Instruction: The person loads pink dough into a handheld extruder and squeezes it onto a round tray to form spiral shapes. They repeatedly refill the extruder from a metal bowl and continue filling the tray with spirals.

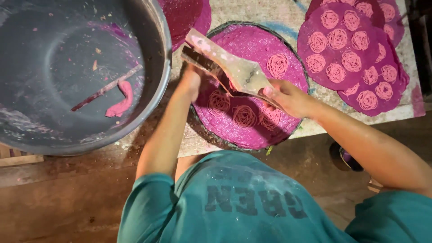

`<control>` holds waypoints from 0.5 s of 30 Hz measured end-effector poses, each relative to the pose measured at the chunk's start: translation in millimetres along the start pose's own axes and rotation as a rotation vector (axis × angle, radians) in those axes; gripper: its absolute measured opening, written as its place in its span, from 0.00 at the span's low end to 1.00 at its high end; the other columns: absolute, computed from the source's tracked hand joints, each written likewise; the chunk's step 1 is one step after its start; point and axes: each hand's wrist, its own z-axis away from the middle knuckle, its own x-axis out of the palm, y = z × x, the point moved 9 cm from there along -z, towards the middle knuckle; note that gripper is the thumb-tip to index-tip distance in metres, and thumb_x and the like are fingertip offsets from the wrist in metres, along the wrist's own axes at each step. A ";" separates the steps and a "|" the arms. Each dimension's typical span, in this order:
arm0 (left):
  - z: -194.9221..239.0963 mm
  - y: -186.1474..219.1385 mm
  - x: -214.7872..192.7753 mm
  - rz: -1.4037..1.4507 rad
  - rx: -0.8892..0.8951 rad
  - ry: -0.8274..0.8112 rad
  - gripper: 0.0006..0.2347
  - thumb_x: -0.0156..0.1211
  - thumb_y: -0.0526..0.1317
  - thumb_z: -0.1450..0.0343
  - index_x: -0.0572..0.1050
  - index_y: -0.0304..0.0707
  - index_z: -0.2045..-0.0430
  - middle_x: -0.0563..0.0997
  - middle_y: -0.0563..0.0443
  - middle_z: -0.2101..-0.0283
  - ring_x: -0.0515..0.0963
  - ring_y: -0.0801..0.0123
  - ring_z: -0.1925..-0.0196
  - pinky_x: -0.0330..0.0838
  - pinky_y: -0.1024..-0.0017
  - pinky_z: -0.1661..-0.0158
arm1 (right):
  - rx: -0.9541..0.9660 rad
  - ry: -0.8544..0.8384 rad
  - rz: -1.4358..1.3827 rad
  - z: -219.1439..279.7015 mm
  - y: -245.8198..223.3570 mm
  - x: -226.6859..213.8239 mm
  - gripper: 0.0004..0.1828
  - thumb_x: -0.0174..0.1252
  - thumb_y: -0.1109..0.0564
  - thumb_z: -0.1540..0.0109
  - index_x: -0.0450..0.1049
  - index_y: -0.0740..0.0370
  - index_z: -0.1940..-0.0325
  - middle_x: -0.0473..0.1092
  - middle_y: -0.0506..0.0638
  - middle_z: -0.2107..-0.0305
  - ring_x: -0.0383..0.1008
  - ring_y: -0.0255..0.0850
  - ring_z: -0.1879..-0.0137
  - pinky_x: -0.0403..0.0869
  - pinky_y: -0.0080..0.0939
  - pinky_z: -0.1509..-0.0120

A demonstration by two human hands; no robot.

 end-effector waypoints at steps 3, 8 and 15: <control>6.3 -44.8 -9.0 -0.227 -0.100 -0.105 0.20 0.34 0.49 0.20 0.69 0.41 0.40 0.78 0.44 0.57 0.72 0.69 0.72 0.61 0.70 0.74 | -0.010 0.010 0.034 -5.8 5.4 0.7 0.28 0.43 0.36 0.31 0.71 0.60 0.41 0.68 0.45 0.69 0.67 0.32 0.64 0.72 0.37 0.58; 53.9 -32.4 -18.0 -0.724 0.018 -0.028 0.28 0.49 0.30 0.30 0.59 0.52 0.31 0.81 0.45 0.56 0.77 0.71 0.75 0.72 0.70 0.79 | -0.085 0.054 -0.005 -18.2 13.8 -2.6 0.29 0.43 0.35 0.27 0.71 0.65 0.56 0.71 0.46 0.69 0.72 0.33 0.63 0.74 0.36 0.56; 122.8 47.1 23.3 -1.003 0.335 0.058 0.29 0.66 0.49 0.31 0.66 0.46 0.34 0.82 0.46 0.49 0.86 0.65 0.60 0.79 0.70 0.60 | -0.048 -0.054 -0.208 11.5 23.7 -16.3 0.34 0.39 0.31 0.30 0.72 0.63 0.48 0.72 0.46 0.63 0.70 0.35 0.59 0.71 0.39 0.54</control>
